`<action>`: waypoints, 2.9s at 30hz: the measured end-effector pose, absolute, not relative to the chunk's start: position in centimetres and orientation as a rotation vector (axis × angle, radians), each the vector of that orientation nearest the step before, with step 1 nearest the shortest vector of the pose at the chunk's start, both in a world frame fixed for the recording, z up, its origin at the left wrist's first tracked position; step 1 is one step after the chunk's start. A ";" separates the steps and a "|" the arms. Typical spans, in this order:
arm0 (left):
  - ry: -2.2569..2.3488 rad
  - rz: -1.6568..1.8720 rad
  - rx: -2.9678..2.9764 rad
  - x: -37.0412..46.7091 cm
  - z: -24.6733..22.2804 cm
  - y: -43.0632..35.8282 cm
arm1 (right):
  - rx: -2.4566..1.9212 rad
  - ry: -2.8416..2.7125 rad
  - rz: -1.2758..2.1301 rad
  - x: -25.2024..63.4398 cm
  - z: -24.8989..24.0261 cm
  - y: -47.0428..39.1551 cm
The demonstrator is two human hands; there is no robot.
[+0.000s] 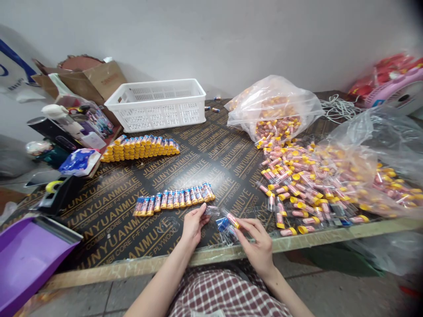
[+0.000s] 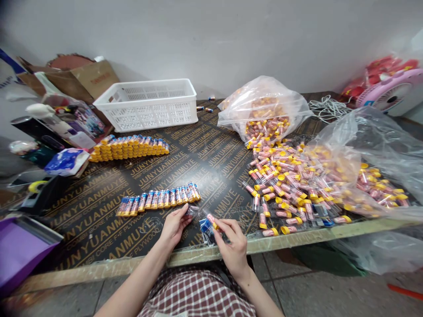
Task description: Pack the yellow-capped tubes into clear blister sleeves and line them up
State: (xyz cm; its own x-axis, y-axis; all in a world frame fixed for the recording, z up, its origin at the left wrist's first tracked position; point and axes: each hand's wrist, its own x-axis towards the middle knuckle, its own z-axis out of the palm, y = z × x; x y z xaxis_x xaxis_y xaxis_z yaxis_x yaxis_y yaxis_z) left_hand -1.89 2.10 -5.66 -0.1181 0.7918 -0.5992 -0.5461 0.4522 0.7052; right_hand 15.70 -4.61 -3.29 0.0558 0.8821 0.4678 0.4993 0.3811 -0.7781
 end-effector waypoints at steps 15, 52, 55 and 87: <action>0.962 0.936 0.576 -0.8 -2.7 0.5 | -1.129 -1.697 0.779 15.2 -4.8 -3.6; 0.980 0.814 0.548 0.2 -2.0 -1.2 | -0.861 -1.639 1.065 14.9 -3.9 -2.6; 1.043 0.888 0.613 -1.0 -2.1 0.7 | -0.879 -1.682 1.106 15.0 -4.2 -1.1; 1.544 0.728 1.624 -0.5 -6.8 0.2 | -1.939 -1.702 0.116 25.4 -5.6 6.7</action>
State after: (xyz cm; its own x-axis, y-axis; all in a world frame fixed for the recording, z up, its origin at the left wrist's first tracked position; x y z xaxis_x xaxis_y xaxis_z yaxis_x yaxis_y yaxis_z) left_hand -0.45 0.17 -6.81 0.1041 0.9895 -0.0999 0.5523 0.0261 0.8333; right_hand 25.35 6.69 -5.64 0.1939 0.9381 0.2871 0.8905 -0.0455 -0.4527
